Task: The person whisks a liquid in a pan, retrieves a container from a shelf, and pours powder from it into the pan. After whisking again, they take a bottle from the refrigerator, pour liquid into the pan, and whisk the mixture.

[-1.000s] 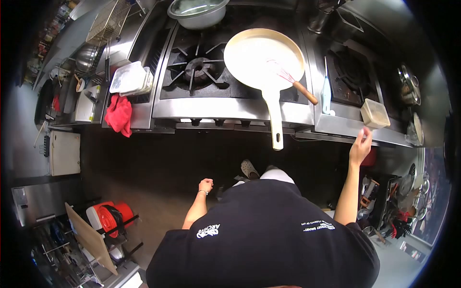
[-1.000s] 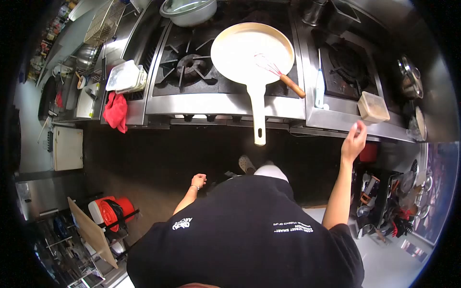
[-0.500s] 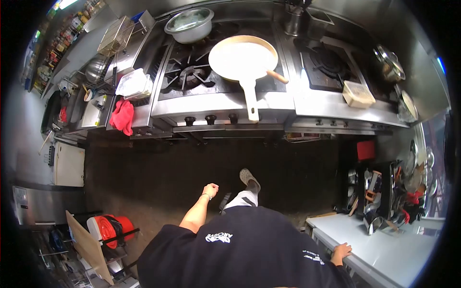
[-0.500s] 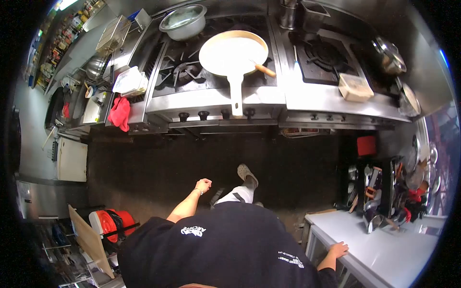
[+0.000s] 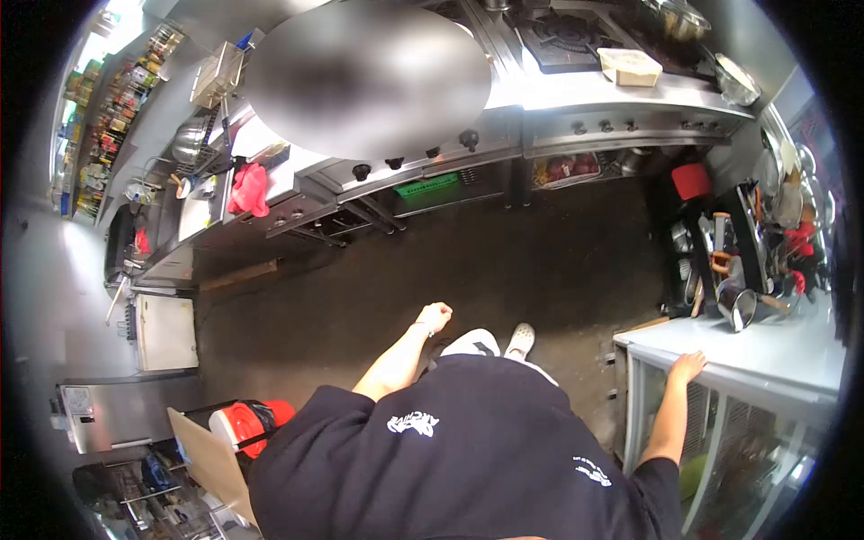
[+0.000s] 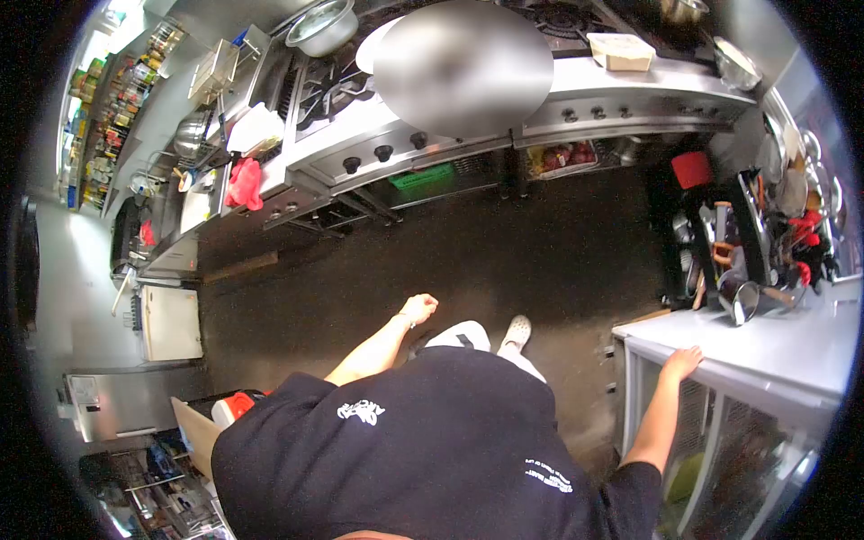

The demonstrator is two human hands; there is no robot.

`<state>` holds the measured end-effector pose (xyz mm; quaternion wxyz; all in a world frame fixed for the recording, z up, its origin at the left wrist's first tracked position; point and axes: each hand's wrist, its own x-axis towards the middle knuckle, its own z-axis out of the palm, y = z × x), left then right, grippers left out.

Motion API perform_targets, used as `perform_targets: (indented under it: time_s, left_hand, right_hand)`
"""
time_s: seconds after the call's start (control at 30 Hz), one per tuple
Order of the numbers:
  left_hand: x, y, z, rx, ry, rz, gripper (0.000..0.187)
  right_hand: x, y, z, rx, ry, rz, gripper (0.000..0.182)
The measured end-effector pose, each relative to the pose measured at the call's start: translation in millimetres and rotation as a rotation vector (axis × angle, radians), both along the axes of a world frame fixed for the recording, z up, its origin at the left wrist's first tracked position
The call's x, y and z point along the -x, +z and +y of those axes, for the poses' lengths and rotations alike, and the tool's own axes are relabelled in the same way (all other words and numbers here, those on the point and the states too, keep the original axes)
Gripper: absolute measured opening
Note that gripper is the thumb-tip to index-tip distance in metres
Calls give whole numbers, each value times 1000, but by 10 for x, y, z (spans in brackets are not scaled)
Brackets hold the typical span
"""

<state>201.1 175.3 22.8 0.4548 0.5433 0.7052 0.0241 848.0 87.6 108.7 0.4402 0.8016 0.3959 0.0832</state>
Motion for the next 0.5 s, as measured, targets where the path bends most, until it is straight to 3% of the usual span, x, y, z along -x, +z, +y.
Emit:
perform_targets:
  time_s: [0.07,0.13,0.17,0.2,0.23,0.27,0.3,0.37,0.4,0.47,0.5]
  left_hand:
    - [257,-3,-57,-54,-43,62,23]
    - [491,42,-110,-87,-50,74,24]
    - [618,38,-167,-90,-44,68,24]
    - [755,4,-239,-110,-49,73,24]
    - [897,-75,-356,-148,-35,42,22]
    - [912,111,-489,-93,2,27,22]
    - [877,286,-619,-38,45,4,21]
    - [1081,123,-942,-43,62,-62,20]
    - [1136,90,-1141,-28,89,-62,20]
    - [1333,-29,-1551,59,148,-106,21]
    - [1385,-95,-1747,140,215,-153,21]
  right_hand:
    - [-110,-173,-11,-81,7,-23,26]
    - [-232,-242,-31,-24,-40,74,37]
    - [23,99,47,10,-162,156,41]
    - [-207,-268,-47,-19,-134,161,41]
    - [-9,-46,-22,38,-101,146,41]
    - [-137,-341,-102,6,-3,71,39]
    - [92,-102,-34,-8,-55,129,35]
    - [61,-637,-94,14,4,-43,28]
    - [200,-619,-119,110,34,0,24]
    - [575,-686,-271,-174,116,-56,19]
    - [979,-309,-322,-163,63,81,20]
